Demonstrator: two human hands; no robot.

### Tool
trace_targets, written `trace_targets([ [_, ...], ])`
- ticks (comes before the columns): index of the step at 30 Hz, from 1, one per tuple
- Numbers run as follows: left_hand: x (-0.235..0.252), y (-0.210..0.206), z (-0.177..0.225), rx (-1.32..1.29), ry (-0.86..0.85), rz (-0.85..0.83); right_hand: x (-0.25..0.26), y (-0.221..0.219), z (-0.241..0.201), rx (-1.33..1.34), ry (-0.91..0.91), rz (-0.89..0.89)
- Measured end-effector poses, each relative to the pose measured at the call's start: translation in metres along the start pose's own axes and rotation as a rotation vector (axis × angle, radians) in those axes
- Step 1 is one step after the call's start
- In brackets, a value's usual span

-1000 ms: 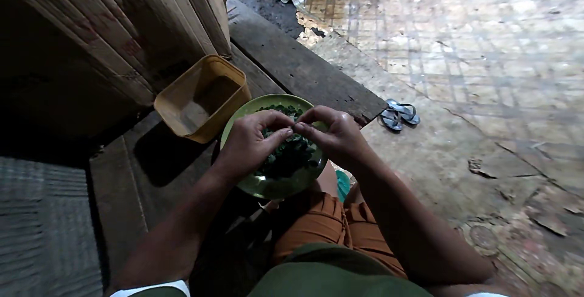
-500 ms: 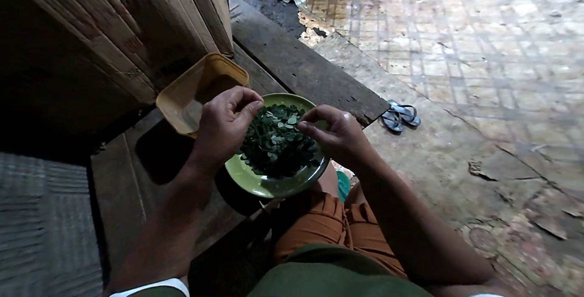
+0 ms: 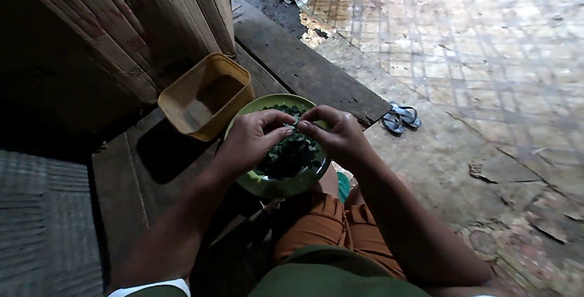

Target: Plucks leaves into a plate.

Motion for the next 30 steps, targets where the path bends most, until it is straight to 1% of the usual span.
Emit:
trace_targets([
  [5,0.0,-0.004,-0.003,0.018,0.011,0.035,0.0,-0.001,0.001,-0.012,0.018,-0.019],
  [8,0.001,-0.001,-0.003,0.088,-0.018,0.053,0.0,0.002,0.001,-0.037,0.024,-0.015],
  [11,0.002,0.01,-0.007,0.18,-0.066,0.12,0.001,0.006,0.003,-0.085,0.041,0.007],
  [13,0.003,0.026,-0.008,0.269,-0.06,0.221,0.002,0.007,0.004,-0.18,0.055,-0.004],
  [16,0.004,0.056,-0.015,0.446,0.002,0.415,0.002,0.006,0.003,-0.357,0.063,-0.102],
  [18,0.004,0.069,-0.023,0.536,0.08,0.465,0.002,0.005,0.004,-0.437,0.082,-0.152],
  [20,0.004,0.076,-0.031,0.611,0.175,0.429,0.004,0.004,0.006,-0.495,0.117,-0.126],
  [23,0.006,0.077,-0.044,0.695,0.27,0.297,0.011,0.004,0.01,-0.586,0.144,-0.063],
  [25,0.008,0.074,-0.053,0.743,0.272,0.286,0.018,0.003,0.014,-0.65,0.137,-0.06],
  [27,0.009,0.071,-0.054,0.767,0.25,0.308,0.025,0.001,0.015,-0.712,0.098,-0.111],
  [29,0.011,0.067,-0.049,0.74,0.189,0.325,0.031,-0.003,0.014,-0.75,0.025,-0.18],
  [30,0.012,0.064,-0.045,0.705,0.14,0.325,0.033,-0.004,0.014,-0.759,0.02,-0.193],
])
Point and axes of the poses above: each hand's wrist, its own x-axis towards the middle knuckle, its own y-axis out of the back of the hand, z = x × y, the point moved 1 cm from there along x, towards the middle knuckle, and after that the axes turned 8 degrees about x, right-handed, at the moved point
